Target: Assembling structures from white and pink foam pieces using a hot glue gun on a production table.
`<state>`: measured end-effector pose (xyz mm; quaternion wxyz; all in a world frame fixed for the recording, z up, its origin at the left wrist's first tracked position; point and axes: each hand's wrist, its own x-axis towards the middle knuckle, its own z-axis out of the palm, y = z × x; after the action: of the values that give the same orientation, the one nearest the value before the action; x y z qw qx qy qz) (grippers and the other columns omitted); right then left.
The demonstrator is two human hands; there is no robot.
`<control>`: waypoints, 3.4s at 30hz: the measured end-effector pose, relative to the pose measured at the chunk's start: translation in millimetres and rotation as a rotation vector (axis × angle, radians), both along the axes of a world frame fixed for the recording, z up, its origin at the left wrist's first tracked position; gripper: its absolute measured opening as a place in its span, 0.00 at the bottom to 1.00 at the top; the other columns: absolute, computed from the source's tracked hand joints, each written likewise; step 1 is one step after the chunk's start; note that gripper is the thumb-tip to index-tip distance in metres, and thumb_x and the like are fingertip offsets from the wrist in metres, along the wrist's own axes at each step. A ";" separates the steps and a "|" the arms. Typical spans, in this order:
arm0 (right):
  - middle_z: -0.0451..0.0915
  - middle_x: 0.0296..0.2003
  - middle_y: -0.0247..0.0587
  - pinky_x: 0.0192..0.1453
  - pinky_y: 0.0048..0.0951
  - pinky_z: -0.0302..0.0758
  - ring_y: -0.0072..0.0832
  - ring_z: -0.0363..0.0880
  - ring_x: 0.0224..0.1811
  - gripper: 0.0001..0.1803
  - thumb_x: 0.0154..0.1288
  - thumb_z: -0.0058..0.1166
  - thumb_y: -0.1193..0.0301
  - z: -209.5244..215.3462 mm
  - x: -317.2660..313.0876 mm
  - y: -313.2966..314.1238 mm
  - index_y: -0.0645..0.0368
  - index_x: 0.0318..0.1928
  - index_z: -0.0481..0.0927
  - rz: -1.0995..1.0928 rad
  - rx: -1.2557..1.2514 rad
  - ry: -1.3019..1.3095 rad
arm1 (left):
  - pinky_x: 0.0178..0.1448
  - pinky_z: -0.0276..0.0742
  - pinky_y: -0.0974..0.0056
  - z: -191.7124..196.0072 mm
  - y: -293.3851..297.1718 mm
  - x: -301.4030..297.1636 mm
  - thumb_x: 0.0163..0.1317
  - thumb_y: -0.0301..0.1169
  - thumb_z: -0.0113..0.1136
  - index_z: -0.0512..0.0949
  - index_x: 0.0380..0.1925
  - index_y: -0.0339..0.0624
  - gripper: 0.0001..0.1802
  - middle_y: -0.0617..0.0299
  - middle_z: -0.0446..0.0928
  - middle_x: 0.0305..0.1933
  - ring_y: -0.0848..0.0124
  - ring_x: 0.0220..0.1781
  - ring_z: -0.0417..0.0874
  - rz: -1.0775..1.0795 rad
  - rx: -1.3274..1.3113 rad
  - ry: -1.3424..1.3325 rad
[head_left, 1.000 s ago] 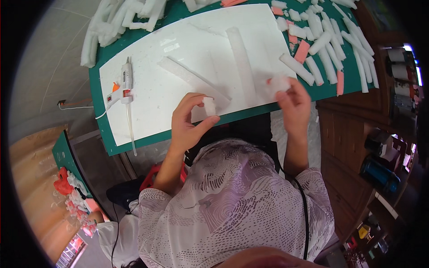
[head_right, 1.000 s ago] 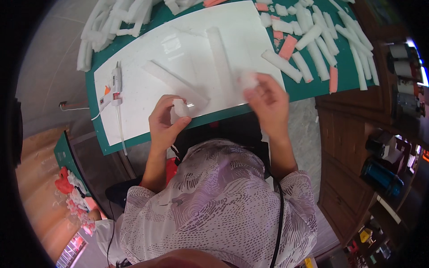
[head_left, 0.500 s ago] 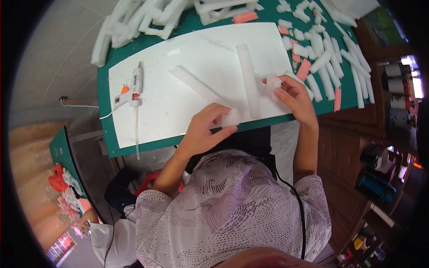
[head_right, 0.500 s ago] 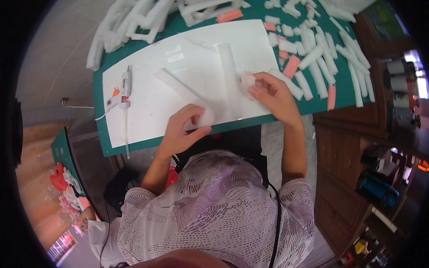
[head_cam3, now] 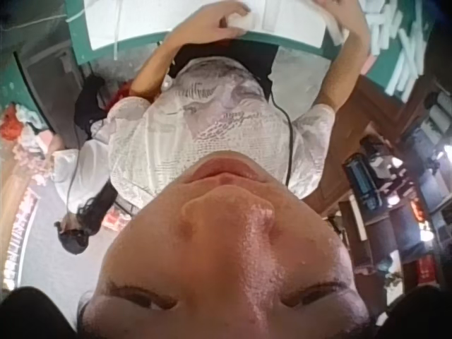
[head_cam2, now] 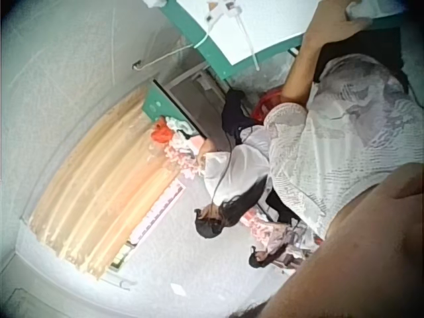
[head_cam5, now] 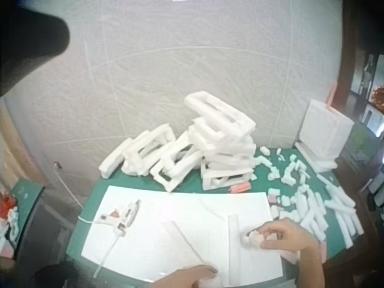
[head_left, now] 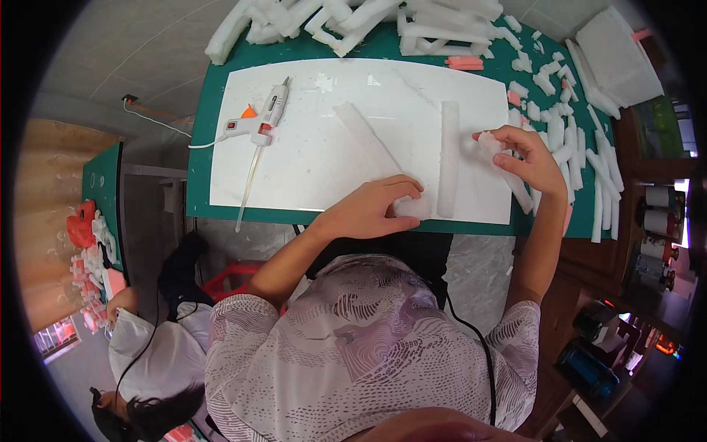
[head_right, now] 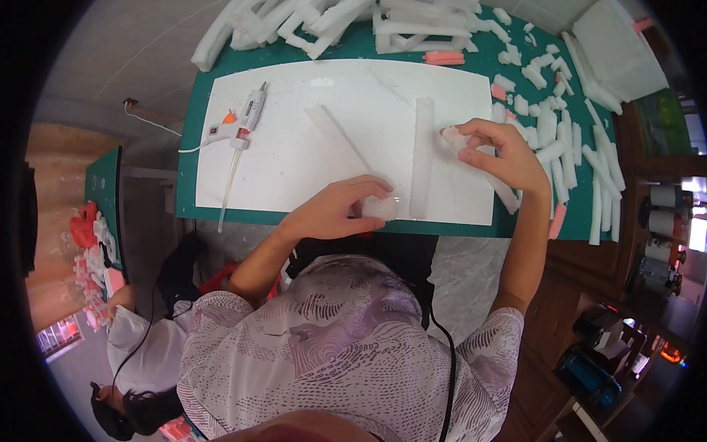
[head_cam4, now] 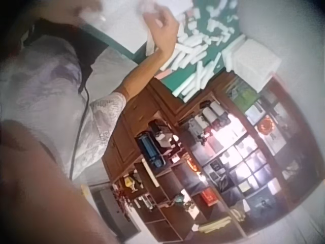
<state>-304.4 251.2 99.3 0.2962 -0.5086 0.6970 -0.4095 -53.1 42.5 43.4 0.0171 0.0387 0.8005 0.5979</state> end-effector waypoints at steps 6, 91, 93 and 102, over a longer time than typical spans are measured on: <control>0.82 0.34 0.38 0.48 0.23 0.75 0.20 0.80 0.37 0.16 0.62 0.61 0.72 -11.6 3.3 -13.0 0.65 0.49 0.79 0.030 0.144 -0.043 | 0.34 0.79 0.69 2.1 -8.1 2.1 0.56 0.29 0.67 0.74 0.47 0.34 0.20 0.56 0.76 0.49 0.69 0.35 0.81 -0.048 -0.072 -0.059; 0.72 0.55 0.44 0.47 0.24 0.76 0.29 0.82 0.42 0.12 0.65 0.61 0.66 -64.8 91.8 -83.9 0.61 0.39 0.76 -0.350 -0.065 -0.348 | 0.52 0.77 0.61 23.7 -73.9 -2.2 0.53 0.27 0.68 0.79 0.47 0.37 0.19 0.51 0.80 0.46 0.56 0.45 0.82 0.395 -0.600 0.120; 0.72 0.55 0.44 0.47 0.24 0.76 0.29 0.82 0.42 0.12 0.65 0.61 0.66 -65.1 91.3 -84.0 0.61 0.40 0.76 -0.354 -0.063 -0.337 | 0.53 0.77 0.61 23.2 -74.2 -2.1 0.54 0.27 0.68 0.80 0.47 0.38 0.18 0.51 0.81 0.47 0.55 0.45 0.82 0.401 -0.600 0.114; 0.72 0.59 0.43 0.49 0.24 0.76 0.29 0.82 0.44 0.12 0.64 0.62 0.70 -59.8 94.0 -80.4 0.61 0.43 0.76 -0.317 -0.079 -0.363 | 0.56 0.76 0.58 30.7 -68.5 -6.3 0.56 0.29 0.67 0.79 0.46 0.35 0.18 0.47 0.81 0.49 0.52 0.50 0.82 0.410 -0.636 0.003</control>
<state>-210.5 170.8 39.5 0.3284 -0.3221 0.6869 -0.5626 -59.3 -26.0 74.0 -0.0928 -0.1288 0.9372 0.3106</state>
